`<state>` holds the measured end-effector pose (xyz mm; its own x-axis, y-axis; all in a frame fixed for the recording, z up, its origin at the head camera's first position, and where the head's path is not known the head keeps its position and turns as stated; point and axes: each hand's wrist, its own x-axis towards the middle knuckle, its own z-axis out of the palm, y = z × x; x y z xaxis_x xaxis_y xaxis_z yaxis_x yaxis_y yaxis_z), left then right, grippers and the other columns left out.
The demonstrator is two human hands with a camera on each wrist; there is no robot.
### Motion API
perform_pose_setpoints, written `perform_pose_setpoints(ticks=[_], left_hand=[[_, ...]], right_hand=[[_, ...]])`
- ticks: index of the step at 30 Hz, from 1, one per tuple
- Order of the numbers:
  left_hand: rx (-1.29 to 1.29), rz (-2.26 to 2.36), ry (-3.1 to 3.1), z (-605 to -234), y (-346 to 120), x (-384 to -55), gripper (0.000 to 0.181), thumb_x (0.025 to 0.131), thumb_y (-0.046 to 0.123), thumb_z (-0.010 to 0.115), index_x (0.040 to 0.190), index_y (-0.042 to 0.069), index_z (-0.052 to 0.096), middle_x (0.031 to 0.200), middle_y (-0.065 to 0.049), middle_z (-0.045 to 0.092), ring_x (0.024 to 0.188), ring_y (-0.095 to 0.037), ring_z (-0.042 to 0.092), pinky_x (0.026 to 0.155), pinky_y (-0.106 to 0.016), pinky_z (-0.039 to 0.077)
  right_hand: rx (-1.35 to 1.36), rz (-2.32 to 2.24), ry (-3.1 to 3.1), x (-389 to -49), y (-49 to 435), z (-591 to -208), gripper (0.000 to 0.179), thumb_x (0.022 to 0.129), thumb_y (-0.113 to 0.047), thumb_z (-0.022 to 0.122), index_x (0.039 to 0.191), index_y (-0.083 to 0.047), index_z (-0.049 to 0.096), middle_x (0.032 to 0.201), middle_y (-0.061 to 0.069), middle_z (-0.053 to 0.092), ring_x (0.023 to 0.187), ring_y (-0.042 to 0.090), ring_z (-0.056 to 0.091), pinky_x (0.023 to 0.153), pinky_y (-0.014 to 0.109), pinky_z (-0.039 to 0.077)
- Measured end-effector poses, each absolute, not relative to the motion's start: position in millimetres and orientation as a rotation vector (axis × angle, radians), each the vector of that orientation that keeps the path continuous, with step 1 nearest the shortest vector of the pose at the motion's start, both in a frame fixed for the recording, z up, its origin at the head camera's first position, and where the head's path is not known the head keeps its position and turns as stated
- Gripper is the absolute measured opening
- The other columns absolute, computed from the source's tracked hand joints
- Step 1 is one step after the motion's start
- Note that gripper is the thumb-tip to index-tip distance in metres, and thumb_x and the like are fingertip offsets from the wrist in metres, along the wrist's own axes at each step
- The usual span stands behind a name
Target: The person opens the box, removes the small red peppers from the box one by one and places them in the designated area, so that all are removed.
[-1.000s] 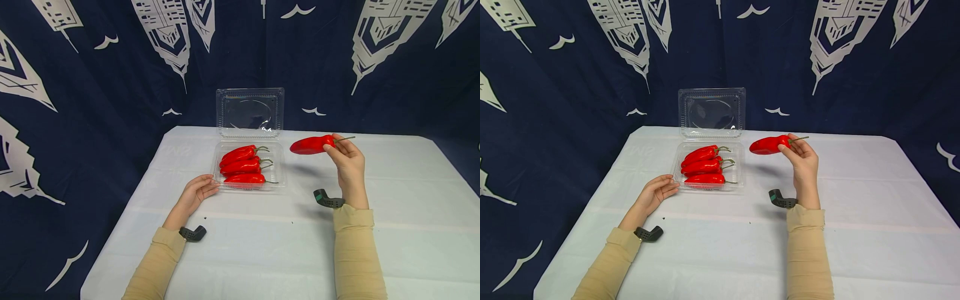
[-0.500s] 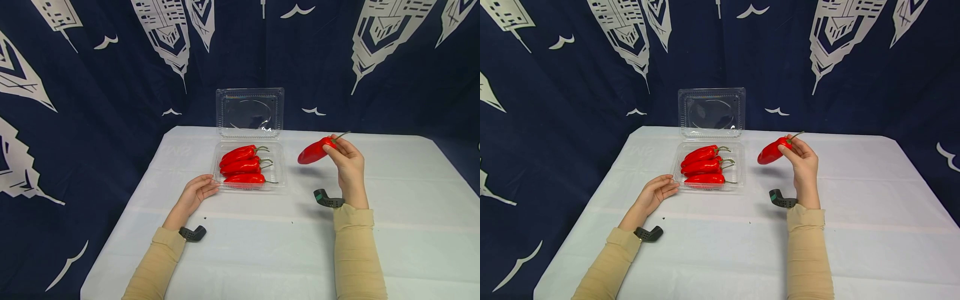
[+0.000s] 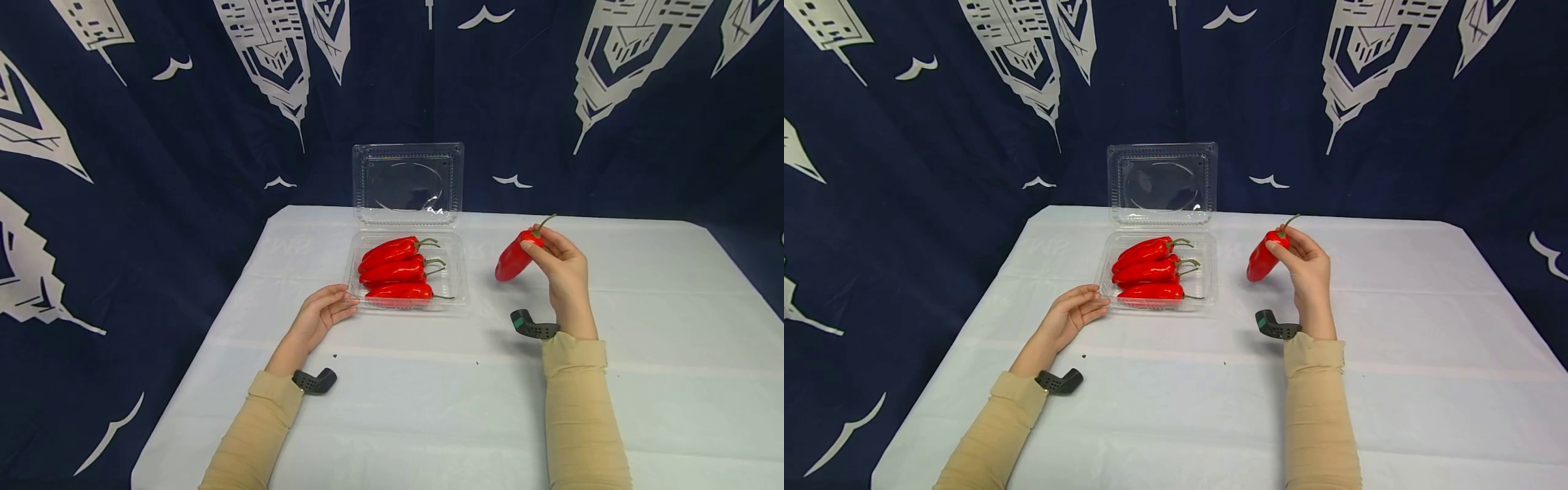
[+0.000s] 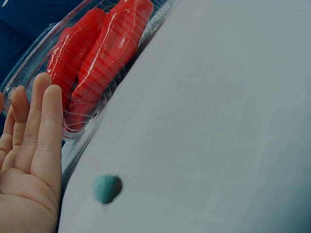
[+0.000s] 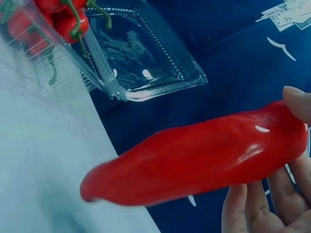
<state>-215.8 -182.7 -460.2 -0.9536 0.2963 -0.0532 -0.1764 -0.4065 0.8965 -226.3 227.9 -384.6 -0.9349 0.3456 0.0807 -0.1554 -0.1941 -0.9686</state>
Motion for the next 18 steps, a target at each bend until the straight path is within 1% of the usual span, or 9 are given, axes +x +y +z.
perform_pose_setpoints(ticks=[3,7,10,18], left_hand=[[0.17,2.413,1.523,-460,-183,-216,0.02,0.099,0.0,0.036,0.117,-0.005,0.044,0.093,-0.006,0.063,0.091,-0.018,0.067,0.088,-0.034,0.053],[0.17,2.413,1.522,-461,-183,-216,0.02,0.099,0.0,0.036,0.117,-0.006,0.044,0.093,-0.006,0.063,0.091,-0.018,0.067,0.087,-0.034,0.053],[0.168,2.415,1.519,-461,-183,-216,0.02,0.099,0.0,0.036,0.117,-0.006,0.044,0.093,-0.006,0.063,0.091,-0.018,0.067,0.087,-0.034,0.053],[0.18,2.421,1.516,-462,-183,-217,0.019,0.099,0.0,0.036,0.114,-0.003,0.047,0.093,-0.007,0.063,0.091,-0.018,0.067,0.087,-0.034,0.053]], right_hand=[[-0.233,2.198,-1.785,-227,228,-387,0.052,0.075,-0.015,0.08,0.123,-0.007,0.061,0.116,0.0,0.062,0.102,0.014,0.052,0.086,0.016,0.048],[-0.217,2.224,-1.804,-228,226,-389,0.054,0.076,-0.014,0.079,0.125,-0.006,0.06,0.111,-0.002,0.062,0.099,0.013,0.052,0.08,0.013,0.049],[-0.218,2.218,-1.835,-230,225,-392,0.054,0.075,-0.015,0.08,0.125,-0.007,0.06,0.109,-0.003,0.062,0.098,0.012,0.052,0.078,0.011,0.049],[-0.259,2.119,-1.963,-235,220,-401,0.054,0.076,-0.022,0.08,0.125,-0.012,0.061,0.111,-0.005,0.062,0.103,0.011,0.052,0.078,0.01,0.048]])
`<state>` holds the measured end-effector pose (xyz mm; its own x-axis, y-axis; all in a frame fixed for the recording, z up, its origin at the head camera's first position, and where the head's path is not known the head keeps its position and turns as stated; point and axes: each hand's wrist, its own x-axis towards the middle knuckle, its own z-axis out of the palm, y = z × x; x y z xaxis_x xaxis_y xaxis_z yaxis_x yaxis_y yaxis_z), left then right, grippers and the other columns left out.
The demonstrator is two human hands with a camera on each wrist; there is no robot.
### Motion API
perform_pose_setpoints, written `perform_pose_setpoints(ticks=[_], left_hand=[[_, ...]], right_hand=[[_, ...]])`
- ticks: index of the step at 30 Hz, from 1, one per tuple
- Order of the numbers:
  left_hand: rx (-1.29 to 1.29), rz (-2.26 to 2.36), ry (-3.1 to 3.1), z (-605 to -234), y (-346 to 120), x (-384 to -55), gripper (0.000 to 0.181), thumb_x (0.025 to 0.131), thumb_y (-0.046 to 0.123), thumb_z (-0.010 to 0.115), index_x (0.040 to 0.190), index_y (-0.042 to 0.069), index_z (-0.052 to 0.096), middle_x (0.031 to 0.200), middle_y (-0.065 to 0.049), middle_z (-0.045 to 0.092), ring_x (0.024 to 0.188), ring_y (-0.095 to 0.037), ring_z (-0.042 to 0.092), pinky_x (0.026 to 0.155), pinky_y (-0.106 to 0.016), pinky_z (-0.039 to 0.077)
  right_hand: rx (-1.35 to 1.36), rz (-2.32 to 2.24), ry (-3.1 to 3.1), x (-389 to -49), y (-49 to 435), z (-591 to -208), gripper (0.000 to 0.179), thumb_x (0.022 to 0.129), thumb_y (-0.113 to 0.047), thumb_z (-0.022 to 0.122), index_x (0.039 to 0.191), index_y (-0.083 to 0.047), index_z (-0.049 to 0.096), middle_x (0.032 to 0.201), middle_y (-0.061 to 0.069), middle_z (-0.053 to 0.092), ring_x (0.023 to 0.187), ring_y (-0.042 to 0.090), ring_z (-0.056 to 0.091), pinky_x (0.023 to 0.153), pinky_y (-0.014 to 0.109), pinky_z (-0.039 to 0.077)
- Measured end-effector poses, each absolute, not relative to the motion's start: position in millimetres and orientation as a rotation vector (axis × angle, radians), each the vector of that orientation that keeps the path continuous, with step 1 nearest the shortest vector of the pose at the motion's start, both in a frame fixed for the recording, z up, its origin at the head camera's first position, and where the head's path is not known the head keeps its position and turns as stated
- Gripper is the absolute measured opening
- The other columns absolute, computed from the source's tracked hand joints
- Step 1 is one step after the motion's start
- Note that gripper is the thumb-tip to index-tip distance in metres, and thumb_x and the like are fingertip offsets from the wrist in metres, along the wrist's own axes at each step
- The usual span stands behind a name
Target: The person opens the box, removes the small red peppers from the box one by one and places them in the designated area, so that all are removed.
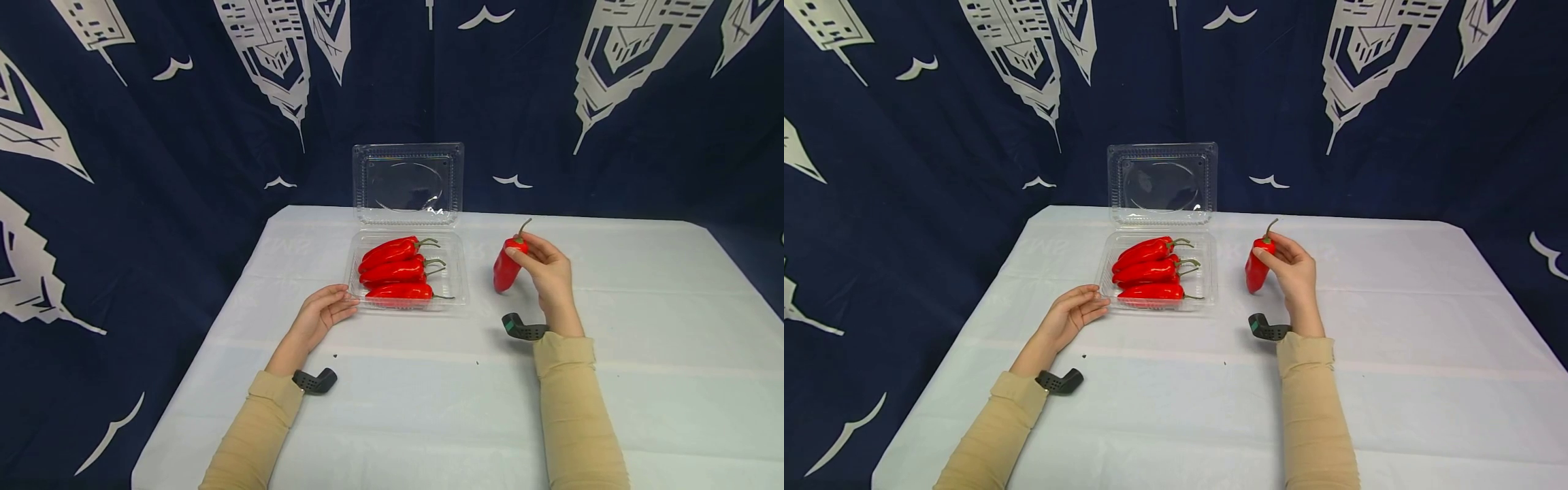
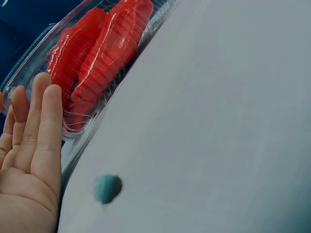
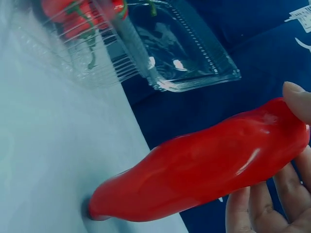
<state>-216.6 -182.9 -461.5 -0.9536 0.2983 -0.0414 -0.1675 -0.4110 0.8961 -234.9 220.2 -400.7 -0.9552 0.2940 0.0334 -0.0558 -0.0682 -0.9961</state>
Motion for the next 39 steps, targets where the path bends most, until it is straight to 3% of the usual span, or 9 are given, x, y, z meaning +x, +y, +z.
perform_pose_setpoints(ticks=[12,19,26,31,39], left_hand=[[0.17,2.417,1.521,-460,-183,-217,0.02,0.1,0.0,0.035,0.117,-0.006,0.044,0.093,-0.006,0.064,0.09,-0.018,0.067,0.087,-0.034,0.053],[0.171,2.416,1.523,-460,-182,-216,0.019,0.099,0.0,0.036,0.116,-0.004,0.045,0.093,-0.006,0.064,0.09,-0.018,0.067,0.087,-0.034,0.053],[0.153,2.419,1.518,-460,-182,-216,0.019,0.099,0.0,0.036,0.115,-0.003,0.047,0.093,-0.006,0.063,0.09,-0.018,0.067,0.087,-0.034,0.053],[0.149,2.42,1.519,-460,-182,-216,0.019,0.099,-0.001,0.035,0.115,-0.004,0.046,0.093,-0.006,0.063,0.09,-0.018,0.067,0.086,-0.034,0.053],[0.152,2.426,1.519,-460,-182,-216,0.02,0.099,-0.001,0.035,0.116,-0.006,0.045,0.093,-0.006,0.063,0.09,-0.018,0.067,0.086,-0.034,0.054]], right_hand=[[-0.243,1.936,-2.131,-242,218,-413,0.056,0.081,-0.026,0.075,0.133,-0.024,0.055,0.13,0.005,0.056,0.112,0.016,0.055,0.095,0.022,0.046],[-0.306,1.994,-2.162,-243,212,-414,0.065,0.083,-0.021,0.073,0.141,-0.016,0.043,0.133,0.015,0.052,0.108,0.016,0.054,0.104,0.036,0.04],[-0.394,1.939,-2.215,-245,212,-418,0.061,0.084,-0.027,0.071,0.135,-0.007,0.044,0.122,0.009,0.058,0.102,0.009,0.054,0.098,0.031,0.046],[-0.431,1.929,-2.243,-244,212,-418,0.063,0.084,-0.031,0.071,0.136,-0.007,0.044,0.12,0.006,0.058,0.1,0.008,0.054,0.091,0.025,0.047],[-0.461,1.933,-2.263,-244,213,-421,0.069,0.084,-0.038,0.068,0.139,-0.006,0.04,0.13,0.017,0.051,0.096,0.011,0.055,0.077,0.018,0.05]])
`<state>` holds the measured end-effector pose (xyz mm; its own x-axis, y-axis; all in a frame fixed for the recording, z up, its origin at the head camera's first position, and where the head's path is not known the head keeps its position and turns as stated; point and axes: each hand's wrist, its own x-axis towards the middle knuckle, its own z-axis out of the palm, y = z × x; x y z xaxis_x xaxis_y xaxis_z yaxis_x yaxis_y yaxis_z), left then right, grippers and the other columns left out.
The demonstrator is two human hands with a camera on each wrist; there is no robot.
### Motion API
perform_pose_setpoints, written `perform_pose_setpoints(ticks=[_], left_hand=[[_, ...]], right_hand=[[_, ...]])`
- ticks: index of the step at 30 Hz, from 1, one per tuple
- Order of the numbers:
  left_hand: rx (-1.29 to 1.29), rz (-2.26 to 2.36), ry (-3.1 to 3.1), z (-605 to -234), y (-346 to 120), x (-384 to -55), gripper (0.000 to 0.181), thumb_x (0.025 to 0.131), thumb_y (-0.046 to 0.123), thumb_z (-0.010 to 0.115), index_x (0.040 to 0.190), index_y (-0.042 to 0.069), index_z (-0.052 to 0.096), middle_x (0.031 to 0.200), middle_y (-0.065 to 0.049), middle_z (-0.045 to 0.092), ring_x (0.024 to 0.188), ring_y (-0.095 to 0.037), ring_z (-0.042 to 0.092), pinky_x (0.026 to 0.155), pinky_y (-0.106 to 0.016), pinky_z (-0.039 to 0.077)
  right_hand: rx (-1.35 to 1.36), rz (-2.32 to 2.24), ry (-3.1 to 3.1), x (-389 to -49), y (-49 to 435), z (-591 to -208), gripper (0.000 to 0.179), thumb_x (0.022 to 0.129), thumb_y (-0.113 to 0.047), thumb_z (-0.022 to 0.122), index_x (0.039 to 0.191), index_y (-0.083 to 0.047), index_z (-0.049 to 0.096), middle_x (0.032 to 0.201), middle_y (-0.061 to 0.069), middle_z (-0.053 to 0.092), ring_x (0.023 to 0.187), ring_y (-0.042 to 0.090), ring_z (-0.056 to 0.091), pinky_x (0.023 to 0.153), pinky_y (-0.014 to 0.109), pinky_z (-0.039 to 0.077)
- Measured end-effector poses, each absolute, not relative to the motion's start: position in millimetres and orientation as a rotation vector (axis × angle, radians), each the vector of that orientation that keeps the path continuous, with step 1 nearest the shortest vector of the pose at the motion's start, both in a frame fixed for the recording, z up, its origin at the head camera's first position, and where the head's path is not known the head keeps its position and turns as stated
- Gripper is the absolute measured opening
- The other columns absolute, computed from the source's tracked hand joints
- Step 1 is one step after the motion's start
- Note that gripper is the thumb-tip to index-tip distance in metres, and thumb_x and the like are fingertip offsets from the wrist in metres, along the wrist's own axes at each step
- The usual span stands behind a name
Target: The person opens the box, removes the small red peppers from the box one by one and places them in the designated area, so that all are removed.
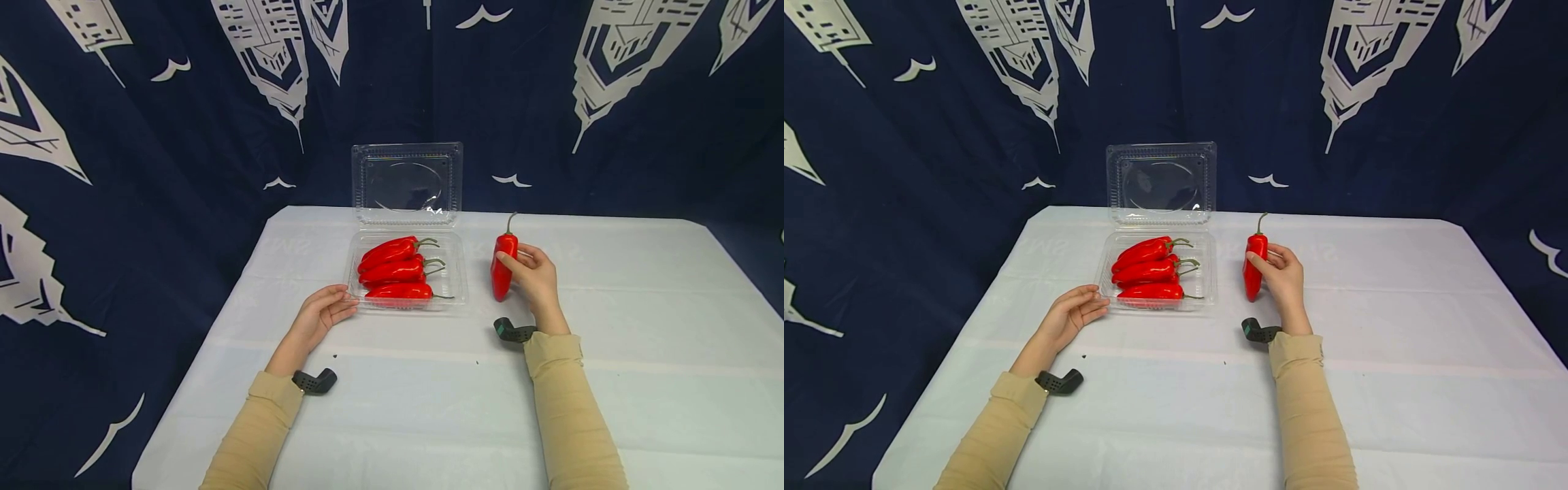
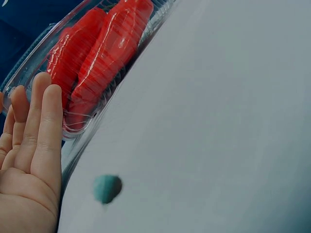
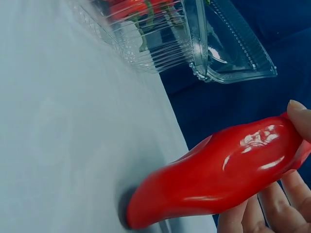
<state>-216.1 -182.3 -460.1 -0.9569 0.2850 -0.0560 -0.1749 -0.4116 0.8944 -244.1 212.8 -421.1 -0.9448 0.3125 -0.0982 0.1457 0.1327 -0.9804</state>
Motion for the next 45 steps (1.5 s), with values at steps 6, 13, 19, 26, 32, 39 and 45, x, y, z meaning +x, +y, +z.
perform_pose_setpoints(ticks=[6,13,19,26,32,39,45], left_hand=[[0.155,2.431,1.512,-460,-182,-216,0.021,0.099,-0.001,0.034,0.117,-0.007,0.044,0.092,-0.006,0.063,0.091,-0.018,0.067,0.086,-0.034,0.053],[0.153,2.429,1.509,-460,-183,-215,0.02,0.1,0.0,0.035,0.116,-0.005,0.045,0.093,-0.006,0.063,0.091,-0.018,0.067,0.087,-0.035,0.053],[0.168,2.425,1.513,-461,-183,-217,0.019,0.099,-0.001,0.035,0.114,-0.004,0.047,0.093,-0.006,0.064,0.092,-0.019,0.067,0.087,-0.035,0.053],[0.178,2.42,1.515,-461,-183,-217,0.019,0.099,0.0,0.036,0.115,-0.003,0.047,0.093,-0.006,0.063,0.091,-0.018,0.067,0.087,-0.035,0.053],[0.171,2.426,1.501,-462,-183,-217,0.019,0.1,0.0,0.035,0.114,-0.002,0.048,0.093,-0.006,0.063,0.091,-0.019,0.067,0.087,-0.035,0.053],[0.181,2.43,1.505,-463,-183,-217,0.019,0.1,0.0,0.035,0.112,0.0,0.05,0.093,-0.006,0.063,0.092,-0.019,0.067,0.087,-0.034,0.053],[0.172,2.427,1.515,-462,-183,-217,0.018,0.1,0.0,0.036,0.111,0.0,0.049,0.093,-0.006,0.064,0.092,-0.019,0.067,0.087,-0.034,0.053]], right_hand=[[-0.442,1.95,-2.164,-259,223,-447,0.08,0.073,-0.049,0.076,0.136,-0.011,0.044,0.119,0.013,0.059,0.083,0.007,0.061,0.068,0.015,0.053],[-0.423,1.939,-2.163,-265,223,-458,0.071,0.079,-0.038,0.074,0.137,-0.011,0.042,0.126,0.018,0.054,0.085,0.01,0.06,0.064,0.016,0.054],[-0.463,1.963,-2.188,-255,212,-444,0.062,0.086,-0.023,0.068,0.139,-0.008,0.039,0.131,0.018,0.05,0.096,0.016,0.057,0.065,0.014,0.053],[-0.491,1.909,-2.29,-248,206,-440,0.058,0.088,-0.024,0.065,0.138,-0.006,0.041,0.135,0.016,0.048,0.107,0.022,0.053,0.071,0.015,0.053],[-0.507,1.844,-2.297,-249,205,-445,0.058,0.087,-0.03,0.067,0.133,-0.003,0.046,0.13,0.015,0.052,0.096,0.016,0.054,0.067,0.011,0.05],[-0.497,1.81,-2.293,-250,204,-447,0.056,0.086,-0.029,0.068,0.131,-0.001,0.048,0.127,0.017,0.054,0.1,0.019,0.054,0.069,0.012,0.05],[-0.517,1.812,-2.301,-251,204,-449,0.057,0.087,-0.031,0.067,0.132,-0.002,0.047,0.128,0.017,0.054,0.109,0.026,0.054,0.091,0.028,0.05]])
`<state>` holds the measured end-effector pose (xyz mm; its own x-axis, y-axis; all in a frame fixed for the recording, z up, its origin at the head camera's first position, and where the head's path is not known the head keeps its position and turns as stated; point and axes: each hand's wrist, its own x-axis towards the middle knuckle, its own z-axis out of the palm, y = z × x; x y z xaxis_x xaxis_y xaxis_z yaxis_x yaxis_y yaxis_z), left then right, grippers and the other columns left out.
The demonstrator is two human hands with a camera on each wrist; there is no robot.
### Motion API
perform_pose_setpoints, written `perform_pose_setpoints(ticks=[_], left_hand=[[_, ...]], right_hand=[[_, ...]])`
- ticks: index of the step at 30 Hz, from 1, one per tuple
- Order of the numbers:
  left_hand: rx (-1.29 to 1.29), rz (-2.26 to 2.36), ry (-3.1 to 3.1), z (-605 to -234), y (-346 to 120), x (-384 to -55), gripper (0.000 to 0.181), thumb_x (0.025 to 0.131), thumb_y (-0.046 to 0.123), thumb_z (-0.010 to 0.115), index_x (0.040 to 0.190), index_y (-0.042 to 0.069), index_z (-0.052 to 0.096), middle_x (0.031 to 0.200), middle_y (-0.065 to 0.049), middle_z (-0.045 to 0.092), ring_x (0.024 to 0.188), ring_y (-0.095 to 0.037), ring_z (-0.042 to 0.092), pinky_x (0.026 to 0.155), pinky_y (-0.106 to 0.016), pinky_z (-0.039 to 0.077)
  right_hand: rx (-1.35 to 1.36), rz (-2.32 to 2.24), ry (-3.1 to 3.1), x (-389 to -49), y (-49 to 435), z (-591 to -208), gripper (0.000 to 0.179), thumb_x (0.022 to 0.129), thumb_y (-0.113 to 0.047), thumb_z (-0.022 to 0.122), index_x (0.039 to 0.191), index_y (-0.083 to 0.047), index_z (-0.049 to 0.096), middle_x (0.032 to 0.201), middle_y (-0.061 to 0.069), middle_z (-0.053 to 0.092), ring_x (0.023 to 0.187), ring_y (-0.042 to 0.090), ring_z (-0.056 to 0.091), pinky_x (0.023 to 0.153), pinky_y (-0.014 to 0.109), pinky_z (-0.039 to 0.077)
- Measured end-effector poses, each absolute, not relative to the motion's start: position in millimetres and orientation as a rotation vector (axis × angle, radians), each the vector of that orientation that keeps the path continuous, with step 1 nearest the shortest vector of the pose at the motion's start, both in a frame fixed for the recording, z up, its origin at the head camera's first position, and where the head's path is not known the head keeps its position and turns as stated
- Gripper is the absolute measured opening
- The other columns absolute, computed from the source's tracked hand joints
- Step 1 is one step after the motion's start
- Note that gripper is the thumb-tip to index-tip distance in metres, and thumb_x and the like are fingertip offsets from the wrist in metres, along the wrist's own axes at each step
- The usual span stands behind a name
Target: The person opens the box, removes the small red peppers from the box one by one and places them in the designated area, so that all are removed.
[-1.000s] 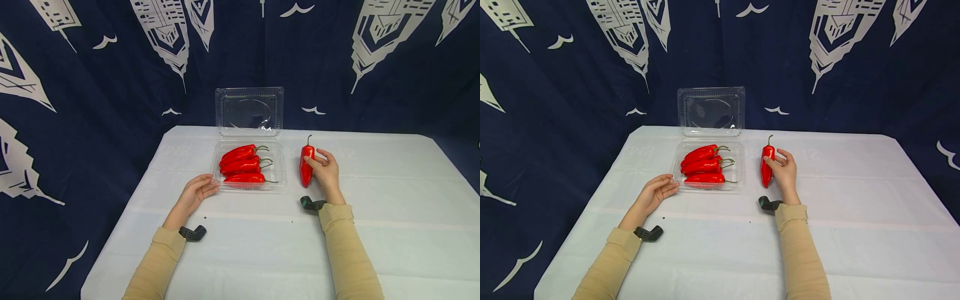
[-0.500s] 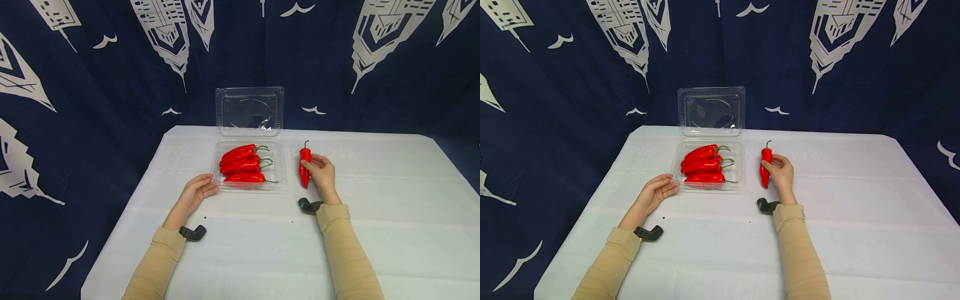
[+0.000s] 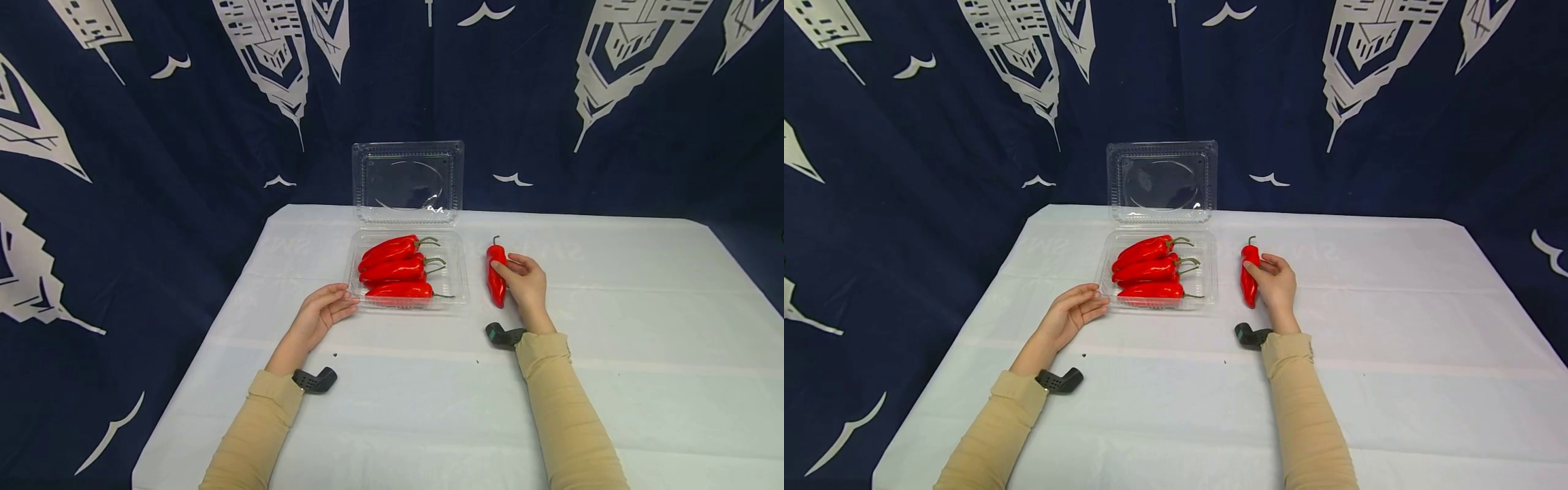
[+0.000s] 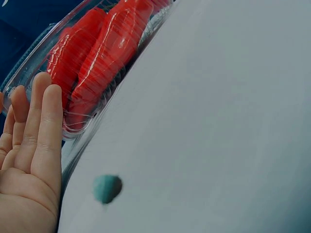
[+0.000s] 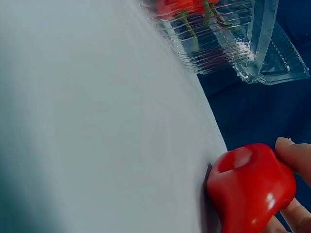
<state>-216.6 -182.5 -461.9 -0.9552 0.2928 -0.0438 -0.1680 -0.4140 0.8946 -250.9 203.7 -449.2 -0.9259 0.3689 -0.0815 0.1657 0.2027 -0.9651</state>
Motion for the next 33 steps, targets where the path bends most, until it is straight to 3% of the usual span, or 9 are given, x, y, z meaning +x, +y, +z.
perform_pose_setpoints(ticks=[3,13,33], left_hand=[[0.167,2.431,1.508,-462,-182,-217,0.018,0.1,0.0,0.036,0.112,-0.001,0.049,0.093,-0.006,0.063,0.092,-0.019,0.067,0.087,-0.034,0.053],[0.205,2.445,1.474,-462,-184,-217,0.019,0.099,-0.003,0.034,0.113,-0.004,0.046,0.092,-0.006,0.062,0.091,-0.019,0.067,0.088,-0.035,0.053],[0.18,2.442,1.465,-461,-183,-217,0.018,0.099,-0.003,0.034,0.112,-0.003,0.047,0.092,-0.006,0.063,0.091,-0.019,0.067,0.088,-0.035,0.053]], right_hand=[[-0.519,1.801,-2.303,-251,203,-450,0.057,0.087,-0.03,0.067,0.132,-0.001,0.047,0.127,0.018,0.054,0.11,0.027,0.055,0.094,0.034,0.049],[-0.53,1.621,-2.398,-249,203,-449,0.05,0.089,-0.032,0.063,0.127,0.0,0.052,0.12,0.018,0.059,0.106,0.027,0.058,0.091,0.034,0.051],[-0.585,1.713,-2.376,-245,203,-425,0.061,0.09,-0.034,0.059,0.138,-0.002,0.039,0.135,0.016,0.048,0.12,0.029,0.048,0.1,0.039,0.044]])
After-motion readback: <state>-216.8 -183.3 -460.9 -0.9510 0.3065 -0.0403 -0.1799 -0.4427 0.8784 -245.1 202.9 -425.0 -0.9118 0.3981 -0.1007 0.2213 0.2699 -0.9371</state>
